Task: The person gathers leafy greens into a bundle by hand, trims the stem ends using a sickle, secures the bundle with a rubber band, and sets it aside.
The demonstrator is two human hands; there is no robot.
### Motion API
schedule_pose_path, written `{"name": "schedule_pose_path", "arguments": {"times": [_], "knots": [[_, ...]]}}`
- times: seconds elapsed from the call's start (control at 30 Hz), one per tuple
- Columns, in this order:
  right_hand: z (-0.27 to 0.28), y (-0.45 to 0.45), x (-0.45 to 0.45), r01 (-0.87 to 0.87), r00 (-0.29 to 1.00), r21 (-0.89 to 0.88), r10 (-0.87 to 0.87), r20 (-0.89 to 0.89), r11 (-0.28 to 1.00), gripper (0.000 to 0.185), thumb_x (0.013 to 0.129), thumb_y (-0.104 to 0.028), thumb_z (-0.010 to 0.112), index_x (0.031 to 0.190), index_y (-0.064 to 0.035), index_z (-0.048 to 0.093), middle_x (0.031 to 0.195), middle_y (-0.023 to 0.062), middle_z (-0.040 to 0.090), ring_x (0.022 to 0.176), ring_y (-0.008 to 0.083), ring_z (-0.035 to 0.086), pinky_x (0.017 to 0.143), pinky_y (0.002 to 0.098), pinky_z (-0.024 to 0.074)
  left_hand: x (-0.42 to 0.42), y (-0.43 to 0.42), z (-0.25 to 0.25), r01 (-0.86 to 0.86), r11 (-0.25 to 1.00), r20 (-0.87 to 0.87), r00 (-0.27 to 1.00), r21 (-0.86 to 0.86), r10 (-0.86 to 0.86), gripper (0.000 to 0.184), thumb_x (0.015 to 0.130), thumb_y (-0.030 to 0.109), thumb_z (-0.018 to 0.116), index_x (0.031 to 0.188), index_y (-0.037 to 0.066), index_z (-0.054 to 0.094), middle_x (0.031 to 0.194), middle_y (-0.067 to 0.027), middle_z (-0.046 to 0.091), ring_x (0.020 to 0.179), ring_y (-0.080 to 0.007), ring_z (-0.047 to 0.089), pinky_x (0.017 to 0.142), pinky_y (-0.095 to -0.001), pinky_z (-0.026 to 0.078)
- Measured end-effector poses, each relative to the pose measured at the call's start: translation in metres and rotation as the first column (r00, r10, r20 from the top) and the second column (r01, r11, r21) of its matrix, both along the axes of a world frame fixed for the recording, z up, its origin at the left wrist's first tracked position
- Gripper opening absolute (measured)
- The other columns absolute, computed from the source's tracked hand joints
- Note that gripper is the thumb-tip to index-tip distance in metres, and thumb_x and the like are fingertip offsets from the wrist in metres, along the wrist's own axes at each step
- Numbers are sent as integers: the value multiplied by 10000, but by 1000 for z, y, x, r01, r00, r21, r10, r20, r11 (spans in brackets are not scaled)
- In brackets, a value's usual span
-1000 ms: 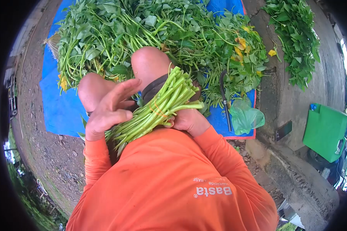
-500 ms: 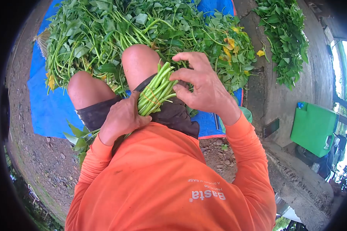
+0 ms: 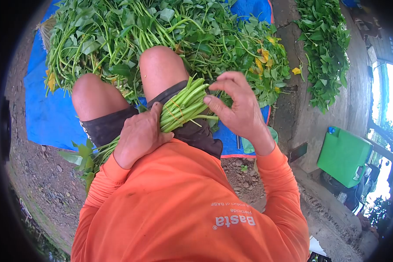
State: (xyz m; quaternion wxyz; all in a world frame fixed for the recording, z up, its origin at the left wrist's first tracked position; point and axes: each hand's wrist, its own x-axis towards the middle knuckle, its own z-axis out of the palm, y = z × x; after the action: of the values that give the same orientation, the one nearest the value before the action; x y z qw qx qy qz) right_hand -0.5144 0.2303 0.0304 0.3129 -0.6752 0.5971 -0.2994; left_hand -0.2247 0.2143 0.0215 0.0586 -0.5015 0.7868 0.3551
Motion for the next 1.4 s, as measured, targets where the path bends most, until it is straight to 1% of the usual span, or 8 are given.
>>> {"name": "schedule_pose_path", "arguments": {"times": [0.13, 0.37, 0.67, 0.8, 1.03, 1.2, 1.33, 1.4], "knots": [[8, -18, 20, -235, 936, -233, 156, -315, 943, 268, 918, -185, 831, 1165, -80, 817, 1250, 144, 670, 1206, 349, 615, 1036, 460, 511, -4, -1, 2, 19, 1000, -31, 999, -4, -19, 661, 788, 306, 921, 1250, -10, 569, 953, -276, 757, 912, -486, 742, 796, -565, 584], [-56, 33, 28, 136, 989, 8, -135, -54, 991, 253, 950, -213, 819, 1168, -85, 836, 1242, 163, 707, 1229, 353, 631, 1050, 448, 516, 1, -9, -3, -33, 996, -72, 997, 89, 40, 734, 765, 329, 910, 1297, -35, 559, 996, -316, 753, 962, -509, 737, 851, -573, 577], [-43, 17, 15, -108, 976, -182, 69, -208, 977, 330, 951, -134, 821, 1274, -78, 788, 1401, 155, 634, 1277, 321, 620, 1040, 442, 534, 4, -28, 1, -12, 957, -39, 999, 288, 24, 786, 753, 330, 880, 1340, -89, 568, 1020, -341, 743, 1019, -493, 736, 904, -531, 581], [-30, 11, 31, 328, 829, -63, -255, 497, 942, 364, 998, -32, 750, 1359, -42, 710, 1304, 69, 650, 1120, 118, 640, 873, 267, 562, 29, -37, -1, 2, 813, -412, 862, 583, 294, 710, 824, 194, 839, 1414, -95, 572, 1111, -189, 785, 1033, -292, 757, 951, -404, 588], [16, -7, 59, -221, 699, 294, -59, 713, 930, 320, 1072, -127, 732, 1382, -51, 719, 907, -59, 603, 790, 44, 536, 718, 203, 458, 62, -54, 25, 68, 594, -394, 807, 802, 439, 793, 866, 136, 881, 1558, 5, 518, 1311, -53, 711, 1189, -159, 656, 1064, -323, 511], [1, -18, 71, -83, 720, 147, -43, 693, 986, 213, 1098, -246, 720, 1137, -42, 770, 779, -62, 596, 618, 12, 466, 540, 216, 365, 61, -43, 3, 107, 516, -406, 757, 850, 512, 800, 892, 139, 875, 1581, -3, 495, 1321, -50, 705, 1198, -164, 665, 1081, -333, 517], [-44, -27, 88, 278, 918, 245, -332, 219, 929, 257, 1044, -246, 768, 1028, 10, 746, 874, 87, 735, 653, 140, 585, 613, 353, 508, 53, -42, -16, 63, 510, -380, 747, 858, 545, 714, 881, 222, 872, 1478, -19, 565, 1205, -71, 738, 1063, -173, 708, 984, -321, 558], [-47, -20, 90, 336, 840, 156, -370, 397, 929, 199, 1022, -182, 771, 1013, 14, 741, 891, 104, 735, 665, 157, 621, 632, 345, 524, 56, -43, -23, 15, 512, -356, 737, 859, 575, 669, 875, 279, 868, 1411, -27, 611, 1130, -84, 760, 980, -181, 734, 927, -314, 581]]}}
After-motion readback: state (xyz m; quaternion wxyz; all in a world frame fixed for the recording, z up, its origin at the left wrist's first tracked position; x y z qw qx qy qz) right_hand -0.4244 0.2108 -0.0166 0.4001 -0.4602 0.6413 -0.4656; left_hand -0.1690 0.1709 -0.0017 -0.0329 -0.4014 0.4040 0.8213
